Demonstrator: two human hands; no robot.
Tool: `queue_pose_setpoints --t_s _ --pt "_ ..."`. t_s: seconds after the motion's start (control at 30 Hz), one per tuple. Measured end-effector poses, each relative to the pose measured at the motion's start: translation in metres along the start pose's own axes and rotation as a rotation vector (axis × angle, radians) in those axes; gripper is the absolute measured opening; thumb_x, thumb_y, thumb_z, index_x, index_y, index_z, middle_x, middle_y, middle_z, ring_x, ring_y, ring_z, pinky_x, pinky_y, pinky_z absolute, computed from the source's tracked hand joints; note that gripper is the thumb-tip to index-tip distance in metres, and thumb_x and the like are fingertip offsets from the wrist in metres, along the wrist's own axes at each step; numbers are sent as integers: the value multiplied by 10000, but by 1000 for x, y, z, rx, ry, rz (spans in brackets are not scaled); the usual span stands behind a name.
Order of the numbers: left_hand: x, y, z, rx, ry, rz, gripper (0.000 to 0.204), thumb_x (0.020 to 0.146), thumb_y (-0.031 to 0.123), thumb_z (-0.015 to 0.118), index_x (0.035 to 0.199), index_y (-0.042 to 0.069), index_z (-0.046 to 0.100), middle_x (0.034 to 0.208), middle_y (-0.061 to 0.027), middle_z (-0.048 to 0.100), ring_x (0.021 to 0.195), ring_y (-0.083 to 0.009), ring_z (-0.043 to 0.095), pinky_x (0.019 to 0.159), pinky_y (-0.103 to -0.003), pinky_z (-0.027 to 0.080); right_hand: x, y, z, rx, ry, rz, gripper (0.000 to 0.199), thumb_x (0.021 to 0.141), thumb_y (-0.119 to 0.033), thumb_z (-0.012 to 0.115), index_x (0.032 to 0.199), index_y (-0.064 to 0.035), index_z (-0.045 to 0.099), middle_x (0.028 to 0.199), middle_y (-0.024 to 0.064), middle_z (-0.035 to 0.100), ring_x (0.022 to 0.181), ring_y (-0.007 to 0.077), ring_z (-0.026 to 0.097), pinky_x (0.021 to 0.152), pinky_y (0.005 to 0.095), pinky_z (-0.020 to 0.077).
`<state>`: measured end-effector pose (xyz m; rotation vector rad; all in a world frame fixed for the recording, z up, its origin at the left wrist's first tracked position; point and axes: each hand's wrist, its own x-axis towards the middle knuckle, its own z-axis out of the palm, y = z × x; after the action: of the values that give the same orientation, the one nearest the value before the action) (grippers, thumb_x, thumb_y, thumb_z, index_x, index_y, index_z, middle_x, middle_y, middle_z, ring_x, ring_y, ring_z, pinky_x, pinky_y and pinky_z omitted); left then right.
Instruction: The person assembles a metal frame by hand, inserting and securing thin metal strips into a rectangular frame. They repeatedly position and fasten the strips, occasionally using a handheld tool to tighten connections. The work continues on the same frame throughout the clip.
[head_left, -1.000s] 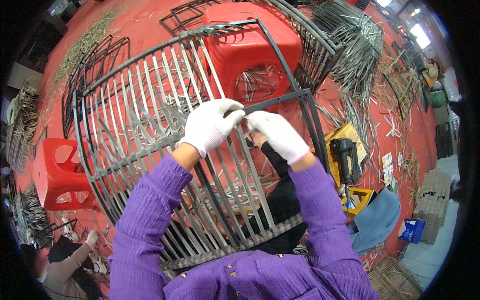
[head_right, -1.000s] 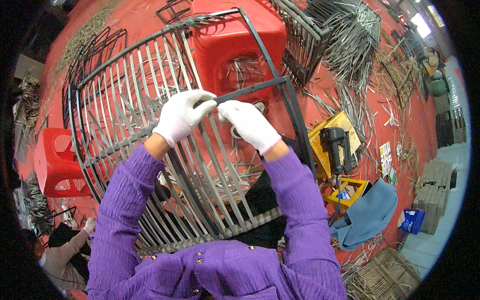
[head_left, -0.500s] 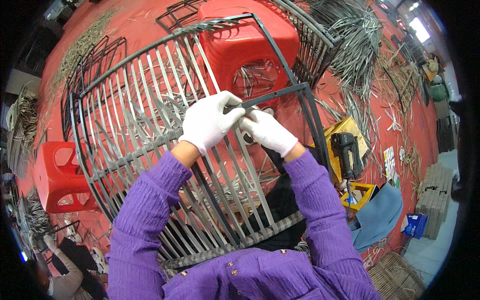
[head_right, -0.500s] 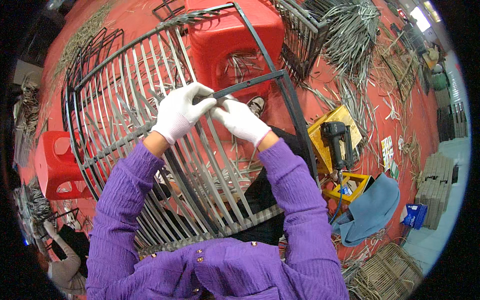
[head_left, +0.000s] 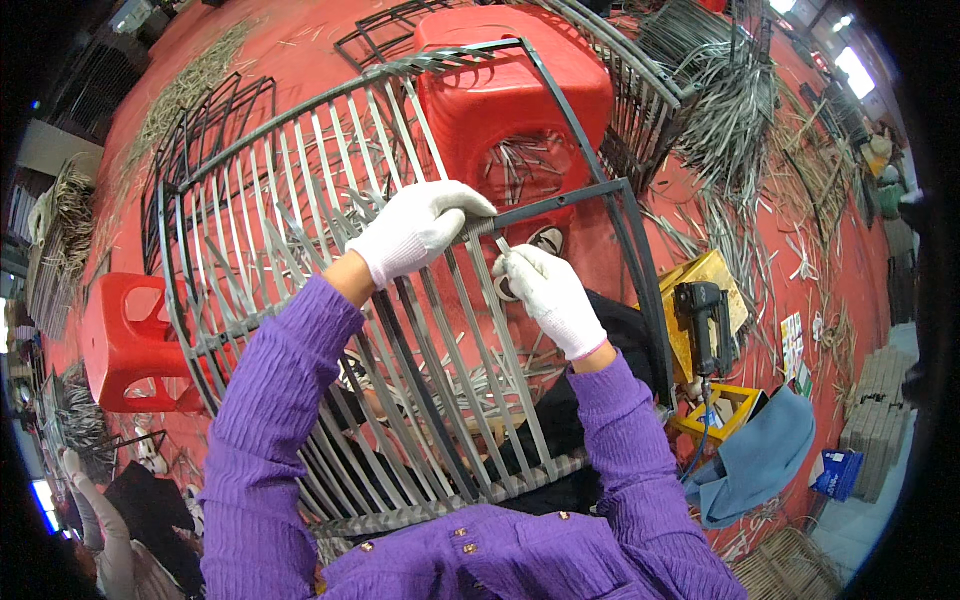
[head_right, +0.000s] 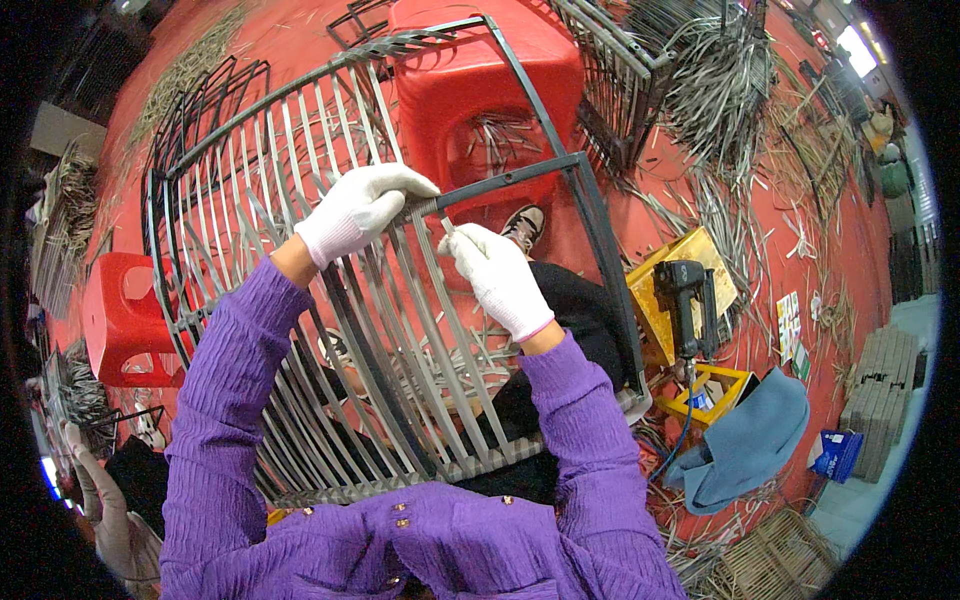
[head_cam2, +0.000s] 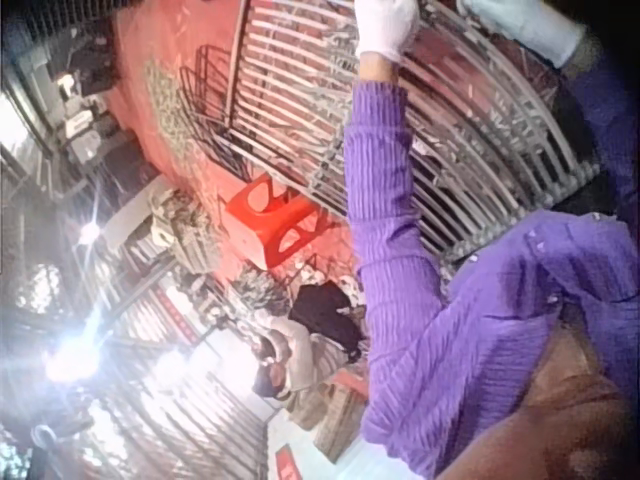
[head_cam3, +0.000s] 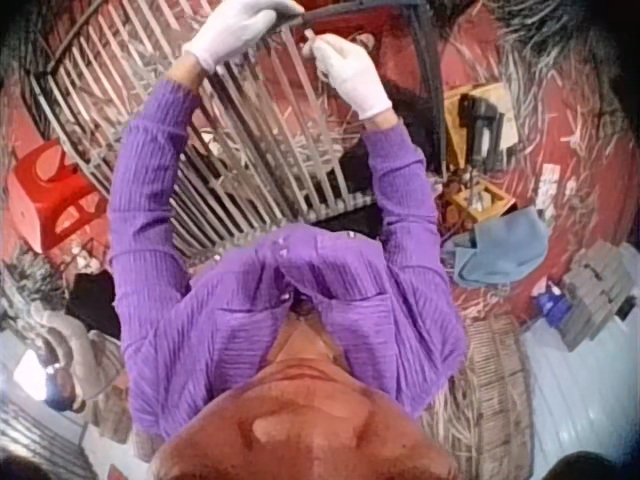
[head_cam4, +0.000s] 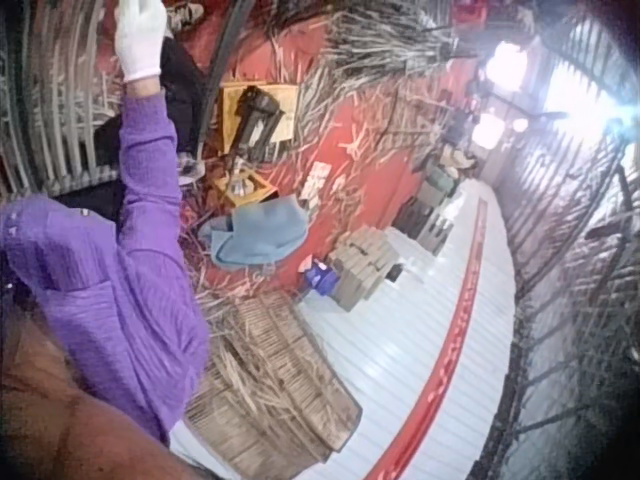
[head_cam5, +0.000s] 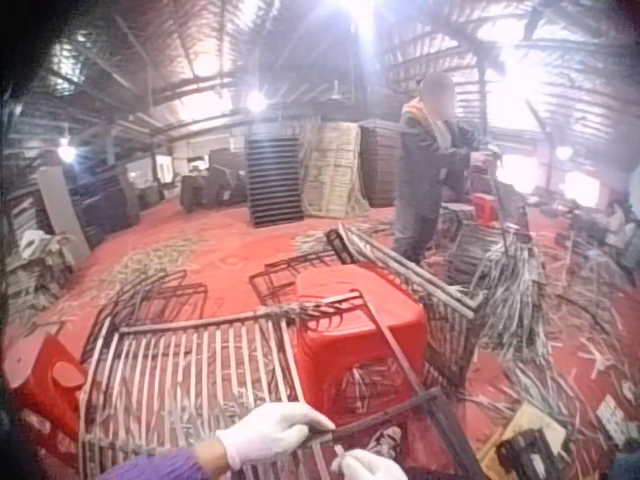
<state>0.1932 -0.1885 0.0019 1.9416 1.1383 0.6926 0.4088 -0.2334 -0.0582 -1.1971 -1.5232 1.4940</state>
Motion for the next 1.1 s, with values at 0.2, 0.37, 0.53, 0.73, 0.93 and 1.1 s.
queue_pose_setpoints --t_s 0.2,0.37,0.53,0.73,0.93,1.1 --pt "21 -16 1 -196 -67 -2 303 832 -62 419 942 3 694 914 -63 685 874 -133 663 853 -300 539 -4 -4 1 15 1 23 257 1002 -240 530 942 -32 667 724 -20 546 631 60 453 579 240 388" --pt "28 -21 3 -137 -66 14 282 822 -77 425 876 -5 692 863 -52 700 825 -117 657 803 -273 534 -3 -6 2 8 8 70 261 1004 -233 513 952 -28 667 698 4 546 624 79 500 583 256 417" --pt "29 -21 3 -174 -80 -34 264 821 -46 442 853 17 697 803 -39 704 780 -118 659 769 -277 532 -3 -6 2 11 -9 130 263 1013 -230 507 972 -23 664 710 8 558 627 78 511 583 253 421" --pt "29 -21 3 -44 -34 108 240 808 -35 452 841 14 685 774 -53 694 750 -127 654 744 -280 526 -5 -11 -1 26 -10 80 246 1016 -241 531 996 -39 669 639 -62 444 566 32 366 529 222 308" --pt "26 -16 5 -45 -15 50 236 806 -35 444 830 6 675 758 -61 674 708 -121 645 683 -282 521 -9 -14 -3 22 -12 79 256 1016 -247 533 991 -30 666 644 -55 448 581 33 370 538 227 309" --pt "26 -13 5 -13 -6 40 239 798 -49 436 817 0 669 737 -48 652 671 -119 639 642 -281 520 -11 -17 -7 -69 -62 -25 221 993 -193 523 978 -18 656 729 -9 518 637 58 433 591 232 360"
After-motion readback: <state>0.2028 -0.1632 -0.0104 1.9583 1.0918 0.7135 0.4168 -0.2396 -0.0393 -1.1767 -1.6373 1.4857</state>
